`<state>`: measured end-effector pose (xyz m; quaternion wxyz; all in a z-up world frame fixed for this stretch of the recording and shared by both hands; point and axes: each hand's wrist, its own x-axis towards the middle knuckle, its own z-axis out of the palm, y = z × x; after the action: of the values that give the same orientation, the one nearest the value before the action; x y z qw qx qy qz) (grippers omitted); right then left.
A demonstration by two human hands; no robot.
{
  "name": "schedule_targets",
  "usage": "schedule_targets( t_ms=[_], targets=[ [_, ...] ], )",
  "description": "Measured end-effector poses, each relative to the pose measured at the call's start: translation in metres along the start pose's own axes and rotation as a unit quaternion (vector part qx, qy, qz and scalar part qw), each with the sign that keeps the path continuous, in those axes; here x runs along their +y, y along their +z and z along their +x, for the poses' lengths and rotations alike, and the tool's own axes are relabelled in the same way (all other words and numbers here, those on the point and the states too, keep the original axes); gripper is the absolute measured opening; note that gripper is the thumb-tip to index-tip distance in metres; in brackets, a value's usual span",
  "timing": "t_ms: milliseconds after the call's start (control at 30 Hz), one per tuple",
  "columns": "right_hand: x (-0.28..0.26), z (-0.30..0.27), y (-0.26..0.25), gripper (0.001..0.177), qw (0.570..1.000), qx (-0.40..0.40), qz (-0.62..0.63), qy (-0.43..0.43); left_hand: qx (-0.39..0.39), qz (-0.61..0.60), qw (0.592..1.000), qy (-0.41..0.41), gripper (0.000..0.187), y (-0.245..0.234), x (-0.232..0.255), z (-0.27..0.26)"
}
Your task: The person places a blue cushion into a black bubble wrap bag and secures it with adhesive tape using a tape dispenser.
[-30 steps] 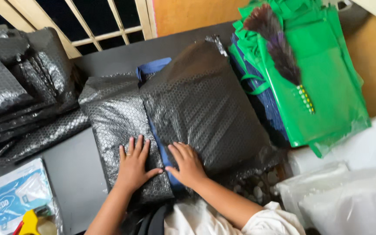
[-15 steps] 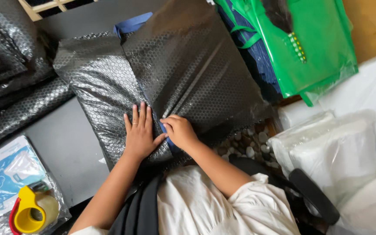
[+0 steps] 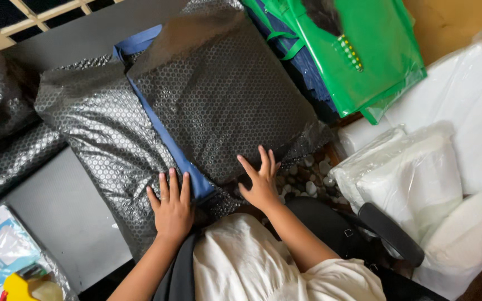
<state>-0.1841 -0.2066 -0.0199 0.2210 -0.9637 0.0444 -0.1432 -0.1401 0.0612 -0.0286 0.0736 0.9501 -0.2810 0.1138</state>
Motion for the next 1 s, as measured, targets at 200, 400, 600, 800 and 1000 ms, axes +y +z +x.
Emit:
schedule_targets(
  t_ms=[200, 400, 600, 800, 1000],
  targets=[
    [0.037, 0.005, 0.068, 0.095, 0.997, 0.074, 0.008, -0.009, 0.113, 0.054, 0.992, 0.001, 0.080, 0.018, -0.002, 0.010],
    [0.042, 0.048, 0.085, 0.095, 0.996, 0.079, 0.026, -0.019, 0.151, 0.104, 0.983, -0.008, 0.066, 0.040, -0.020, 0.042],
    [0.040, 0.122, 0.086, 0.099, 0.998, 0.053, 0.028, -0.022, 0.174, 0.115, 0.978, -0.020, 0.064, 0.057, -0.045, 0.104],
    [0.036, 0.150, 0.058, 0.109, 0.998, -0.005, 0.055, -0.018, 0.120, 0.059, 0.990, -0.047, 0.079, 0.056, -0.048, 0.120],
    [0.110, 0.171, 0.078, 0.078, 0.974, 0.088, -0.129, -0.167, 0.087, 0.037, 0.992, -0.079, 0.097, 0.036, -0.031, 0.110]
  ],
)
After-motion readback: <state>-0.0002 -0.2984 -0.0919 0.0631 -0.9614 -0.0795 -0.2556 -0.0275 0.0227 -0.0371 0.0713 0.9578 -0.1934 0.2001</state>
